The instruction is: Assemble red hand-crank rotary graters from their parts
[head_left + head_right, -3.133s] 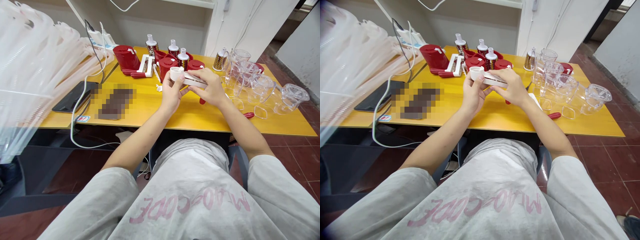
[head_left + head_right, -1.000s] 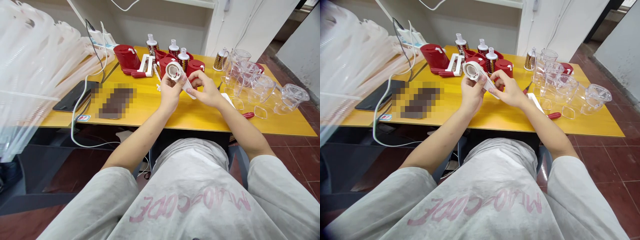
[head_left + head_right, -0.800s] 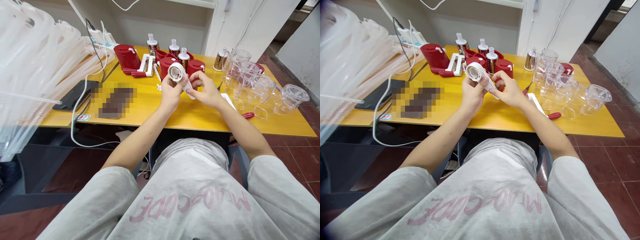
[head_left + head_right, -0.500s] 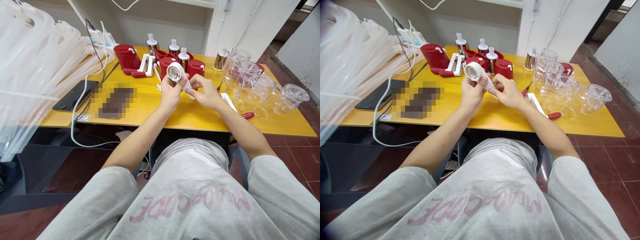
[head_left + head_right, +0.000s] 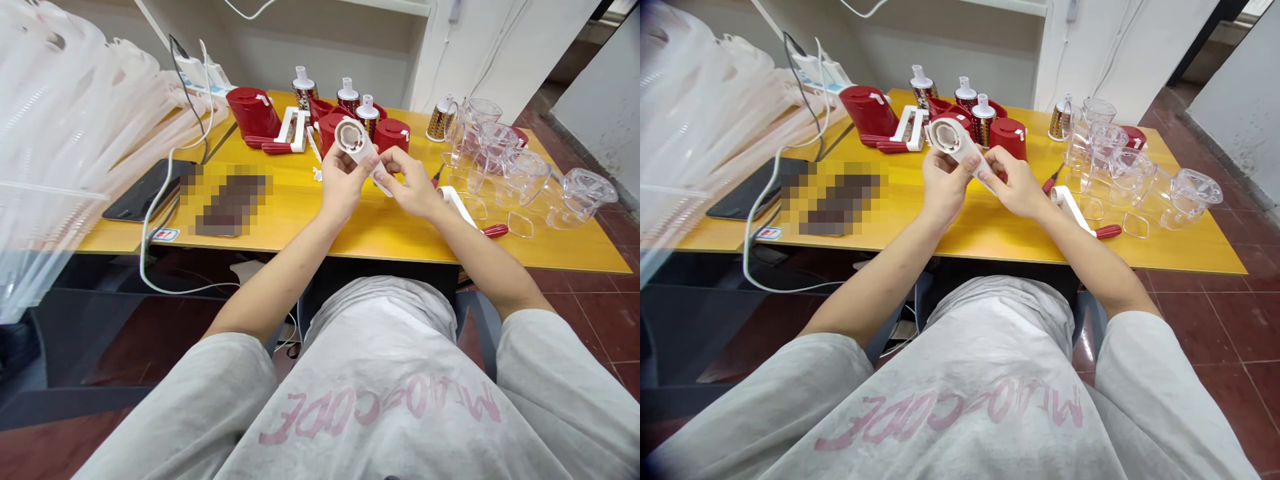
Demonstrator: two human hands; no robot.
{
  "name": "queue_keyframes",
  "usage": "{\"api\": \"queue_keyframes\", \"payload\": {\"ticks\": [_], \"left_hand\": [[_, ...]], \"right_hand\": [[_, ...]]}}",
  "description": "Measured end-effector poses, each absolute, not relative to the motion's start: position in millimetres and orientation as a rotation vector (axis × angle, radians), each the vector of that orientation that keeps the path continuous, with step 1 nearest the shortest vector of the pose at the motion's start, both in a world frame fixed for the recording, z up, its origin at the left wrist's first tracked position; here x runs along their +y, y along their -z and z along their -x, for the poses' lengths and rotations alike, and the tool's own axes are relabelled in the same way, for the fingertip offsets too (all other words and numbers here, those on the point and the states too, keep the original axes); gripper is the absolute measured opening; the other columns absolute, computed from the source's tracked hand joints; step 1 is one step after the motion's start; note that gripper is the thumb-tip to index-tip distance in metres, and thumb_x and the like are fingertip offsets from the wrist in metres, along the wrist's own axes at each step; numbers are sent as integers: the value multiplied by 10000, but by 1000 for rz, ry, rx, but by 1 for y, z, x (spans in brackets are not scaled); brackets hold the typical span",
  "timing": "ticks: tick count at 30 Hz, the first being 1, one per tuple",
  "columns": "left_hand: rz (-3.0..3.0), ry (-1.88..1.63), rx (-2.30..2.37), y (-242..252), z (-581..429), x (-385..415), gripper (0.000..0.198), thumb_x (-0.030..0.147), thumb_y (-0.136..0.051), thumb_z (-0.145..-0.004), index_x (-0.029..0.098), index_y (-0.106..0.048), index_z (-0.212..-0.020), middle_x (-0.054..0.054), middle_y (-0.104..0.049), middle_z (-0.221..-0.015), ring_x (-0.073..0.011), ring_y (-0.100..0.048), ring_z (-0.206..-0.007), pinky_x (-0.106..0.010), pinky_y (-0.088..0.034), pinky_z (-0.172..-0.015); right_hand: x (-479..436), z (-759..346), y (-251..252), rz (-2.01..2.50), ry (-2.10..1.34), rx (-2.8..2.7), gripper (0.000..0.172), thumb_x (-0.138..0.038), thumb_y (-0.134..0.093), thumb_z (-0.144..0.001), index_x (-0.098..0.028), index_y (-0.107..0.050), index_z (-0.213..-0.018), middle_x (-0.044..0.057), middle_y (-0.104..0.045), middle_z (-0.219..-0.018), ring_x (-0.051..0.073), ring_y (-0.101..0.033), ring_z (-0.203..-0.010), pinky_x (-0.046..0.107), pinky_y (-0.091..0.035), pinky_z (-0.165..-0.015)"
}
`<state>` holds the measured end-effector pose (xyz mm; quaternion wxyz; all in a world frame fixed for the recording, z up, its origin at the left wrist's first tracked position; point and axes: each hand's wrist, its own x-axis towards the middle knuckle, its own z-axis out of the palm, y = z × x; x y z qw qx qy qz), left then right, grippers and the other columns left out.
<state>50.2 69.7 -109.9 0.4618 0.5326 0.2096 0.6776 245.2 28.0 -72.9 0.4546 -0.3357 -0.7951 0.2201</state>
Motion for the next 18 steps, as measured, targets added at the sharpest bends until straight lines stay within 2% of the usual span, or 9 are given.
{"api": "queue_keyframes", "payload": {"ticks": [3, 9, 15, 18], "left_hand": [[-1337, -1612, 473, 112, -53, 66, 923, 920, -1181, -736, 255, -805, -1255, -118, -901, -1279, -387, -879, -1465, -520, -726, -1279], [-1303, -1585, 487, 115, -50, 61, 883, 883, -1201, -733, 239, -799, -1183, -122, -919, -1330, -362, -900, -1413, -503, -758, -1257], [-1311, -1606, 507, 113, -47, 63, 910, 884, -1240, -627, 242, -783, -1084, -88, -914, -1180, -339, -918, -1270, -477, -791, -1159], [-1332, -1626, 520, 113, -47, 63, 936, 903, -1243, -586, 245, -757, -1043, -75, -893, -1107, -353, -908, -1262, -504, -782, -1171]], "right_hand": [[29, -245, 71, 823, -576, -1915, 760, -1047, -640, -1126, -294, -661, -1222, 29, -789, -1030, 213, -719, -924, 391, -678, -894], [34, -246, 71, 816, -635, -1929, 807, -1090, -659, -1085, -289, -641, -1180, 22, -765, -987, 197, -688, -857, 373, -613, -799], [29, -247, 67, 836, -593, -1955, 780, -1078, -667, -1090, -302, -623, -1155, 23, -764, -974, 212, -686, -863, 391, -605, -809], [29, -248, 68, 839, -552, -1963, 783, -1086, -639, -1098, -305, -624, -1145, 17, -760, -966, 212, -679, -867, 394, -605, -819]]}}
